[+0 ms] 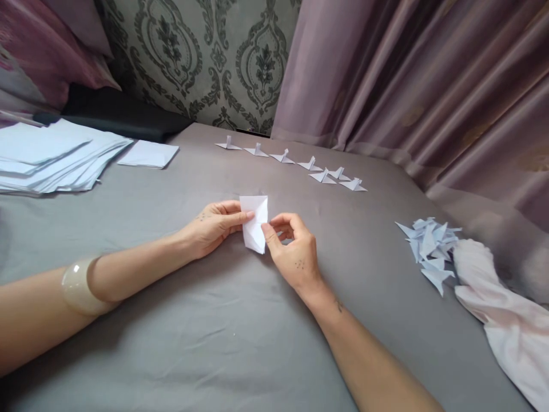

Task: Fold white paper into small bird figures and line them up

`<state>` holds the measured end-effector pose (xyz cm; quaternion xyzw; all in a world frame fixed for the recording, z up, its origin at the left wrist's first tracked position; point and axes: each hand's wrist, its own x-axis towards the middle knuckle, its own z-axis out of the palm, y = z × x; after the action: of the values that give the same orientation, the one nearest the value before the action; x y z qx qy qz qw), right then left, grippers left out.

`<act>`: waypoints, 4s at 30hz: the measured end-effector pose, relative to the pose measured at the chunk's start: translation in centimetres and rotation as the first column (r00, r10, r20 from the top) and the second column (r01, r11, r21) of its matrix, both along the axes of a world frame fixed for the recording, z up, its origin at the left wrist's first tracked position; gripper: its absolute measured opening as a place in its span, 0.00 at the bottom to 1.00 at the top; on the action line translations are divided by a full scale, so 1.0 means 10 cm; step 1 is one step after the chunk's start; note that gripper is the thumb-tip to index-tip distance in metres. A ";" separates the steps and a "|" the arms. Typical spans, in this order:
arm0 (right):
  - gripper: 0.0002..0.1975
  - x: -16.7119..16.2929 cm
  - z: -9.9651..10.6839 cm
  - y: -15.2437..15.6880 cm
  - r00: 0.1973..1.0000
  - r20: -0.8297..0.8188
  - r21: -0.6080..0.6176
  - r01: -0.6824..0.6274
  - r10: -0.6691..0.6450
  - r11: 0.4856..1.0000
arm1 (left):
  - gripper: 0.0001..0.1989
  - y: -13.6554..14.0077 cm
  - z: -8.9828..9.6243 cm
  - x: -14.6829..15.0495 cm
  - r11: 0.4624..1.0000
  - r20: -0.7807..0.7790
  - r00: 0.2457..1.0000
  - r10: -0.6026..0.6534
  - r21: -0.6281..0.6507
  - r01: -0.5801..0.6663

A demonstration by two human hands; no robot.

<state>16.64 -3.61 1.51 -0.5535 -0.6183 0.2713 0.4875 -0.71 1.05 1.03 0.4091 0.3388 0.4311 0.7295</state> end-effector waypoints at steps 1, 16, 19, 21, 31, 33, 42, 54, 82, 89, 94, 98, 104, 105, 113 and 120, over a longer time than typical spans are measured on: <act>0.11 0.00 0.01 0.02 0.998 -0.067 -0.089 -0.007 0.001 0.996 | 0.11 -0.01 0.00 0.00 0.999 -0.004 1.000 -0.013 0.035 0.013; 0.12 0.03 0.04 0.09 0.971 -0.240 -0.229 -0.036 -0.021 0.973 | 0.19 -0.02 -0.01 0.03 0.998 -0.126 0.991 0.043 0.049 -0.037; 0.11 0.03 0.03 0.09 0.985 -0.163 -0.191 0.014 -0.046 0.982 | 0.20 -0.03 0.00 0.05 0.998 -0.137 0.988 0.067 0.020 -0.065; 0.11 0.03 0.03 0.09 0.992 -0.108 -0.164 0.050 -0.068 0.985 | 0.22 -0.03 0.01 0.05 0.997 -0.146 0.986 0.077 0.005 -0.077; 0.12 -0.03 -0.01 0.04 0.968 0.207 0.161 0.111 -0.143 0.981 | 0.22 -0.09 0.08 0.09 0.995 -0.158 0.984 0.086 0.059 -0.077; 0.11 -0.05 -0.02 0.01 0.946 0.287 0.241 0.078 -0.148 0.967 | 0.20 -0.11 0.11 0.09 0.994 -0.163 0.983 0.090 0.077 -0.078; 0.16 0.02 0.03 0.06 0.990 0.017 -0.057 0.142 -0.141 0.988 | 0.03 -0.05 0.09 0.07 0.981 -0.223 0.957 0.185 -0.019 -0.194; 0.16 0.27 -0.12 0.15 0.855 0.512 0.079 0.050 -0.084 0.996 | 0.17 0.03 -0.10 -0.07 0.863 -0.586 0.733 0.345 0.505 -0.003; 0.12 0.39 0.01 -0.06 0.745 0.609 -0.087 -0.280 0.274 0.956 | 0.10 -0.22 0.09 -0.06 0.352 -0.780 0.389 0.489 0.585 0.731; 0.11 0.42 -0.08 -0.12 0.802 0.558 -0.013 -0.249 0.214 0.968 | 0.10 -0.21 0.16 -0.06 0.335 -0.824 0.314 0.472 0.497 0.800; 0.10 0.41 -0.13 -0.12 0.822 0.539 0.027 -0.234 0.183 0.972 | 0.13 -0.20 0.10 -0.05 0.245 -0.786 0.340 0.517 0.516 0.821; 0.07 0.39 -0.16 -0.11 0.816 0.555 0.031 -0.213 0.161 0.976 | 0.13 -0.14 0.03 -0.03 0.266 -0.766 0.369 0.527 0.561 0.784; 0.07 0.36 -0.16 -0.11 0.811 0.571 0.047 -0.189 0.129 0.981 | 0.14 -0.06 -0.02 0.04 0.386 -0.761 0.444 0.473 0.632 0.672; 0.07 0.36 -0.16 -0.12 0.815 0.567 0.047 -0.180 0.122 0.983 | 0.14 -0.06 -0.03 0.05 0.412 -0.756 0.460 0.465 0.645 0.644; 0.05 0.33 -0.15 -0.07 0.893 0.445 -0.018 -0.064 0.065 0.998 | 0.12 -0.09 -0.05 0.13 0.620 -0.770 0.487 0.412 0.628 0.470; 0.06 0.34 -0.15 -0.03 0.930 0.365 -0.100 -0.012 0.048 0.995 | 0.11 -0.09 -0.02 0.17 0.644 -0.782 0.475 0.404 0.612 0.458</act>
<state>20.07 -3.89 0.05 -0.6078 -0.6930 0.1999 0.3323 0.96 0.14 0.83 0.8402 0.4381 0.2427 0.2079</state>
